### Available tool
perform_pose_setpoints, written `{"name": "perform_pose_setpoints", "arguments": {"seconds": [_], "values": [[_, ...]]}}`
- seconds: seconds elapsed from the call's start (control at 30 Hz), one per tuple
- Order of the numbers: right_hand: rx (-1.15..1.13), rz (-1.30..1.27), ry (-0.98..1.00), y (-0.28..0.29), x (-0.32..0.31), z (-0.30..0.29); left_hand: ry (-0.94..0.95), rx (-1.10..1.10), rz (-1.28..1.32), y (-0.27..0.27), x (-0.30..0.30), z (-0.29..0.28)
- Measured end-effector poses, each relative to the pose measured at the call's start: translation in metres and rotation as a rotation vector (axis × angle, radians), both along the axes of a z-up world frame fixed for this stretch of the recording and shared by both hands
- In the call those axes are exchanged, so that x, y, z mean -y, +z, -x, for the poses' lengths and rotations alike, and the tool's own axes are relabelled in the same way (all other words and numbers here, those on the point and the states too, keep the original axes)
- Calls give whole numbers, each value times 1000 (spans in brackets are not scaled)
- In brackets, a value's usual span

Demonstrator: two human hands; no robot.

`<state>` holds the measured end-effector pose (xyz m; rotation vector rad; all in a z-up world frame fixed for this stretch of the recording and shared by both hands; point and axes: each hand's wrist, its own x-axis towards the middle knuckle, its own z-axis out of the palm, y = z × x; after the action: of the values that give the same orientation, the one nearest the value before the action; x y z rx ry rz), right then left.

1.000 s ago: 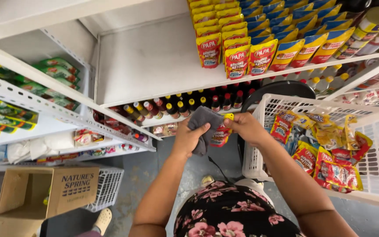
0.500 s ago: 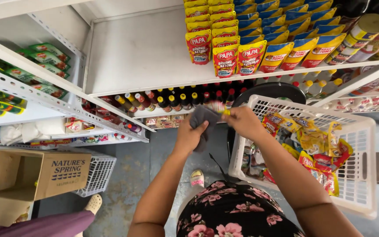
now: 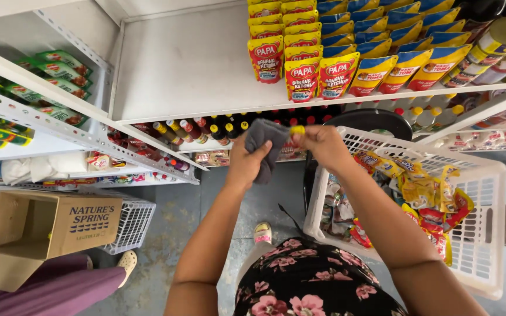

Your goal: Organizing and stocking condiment pouches on grocery store shelves while occasionally wiping the surfaces down.

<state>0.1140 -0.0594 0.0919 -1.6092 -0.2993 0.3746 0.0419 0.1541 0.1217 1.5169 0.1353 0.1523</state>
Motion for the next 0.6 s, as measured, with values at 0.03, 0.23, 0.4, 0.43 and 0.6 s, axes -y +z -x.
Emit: {"name": "perform_pose_setpoints", "arguments": {"seconds": [0.03, 0.23, 0.4, 0.43, 0.6], "values": [[-6, 0, -2, 0, -2, -3, -2, -6, 0, 0, -5, -7], [-33, -260, -137, 10, -3, -10, -27, 61, 179, -5, -40, -61], [-133, -214, -288, 3, 6, -6, -89, 173, 267, -11, -70, -115], [-137, -213, -295, 5, 8, -2, -94, 167, 269, -17, -76, -125], [-124, -222, -361, 6, 21, 1, -55, 135, 275, -28, -95, -180]]}}
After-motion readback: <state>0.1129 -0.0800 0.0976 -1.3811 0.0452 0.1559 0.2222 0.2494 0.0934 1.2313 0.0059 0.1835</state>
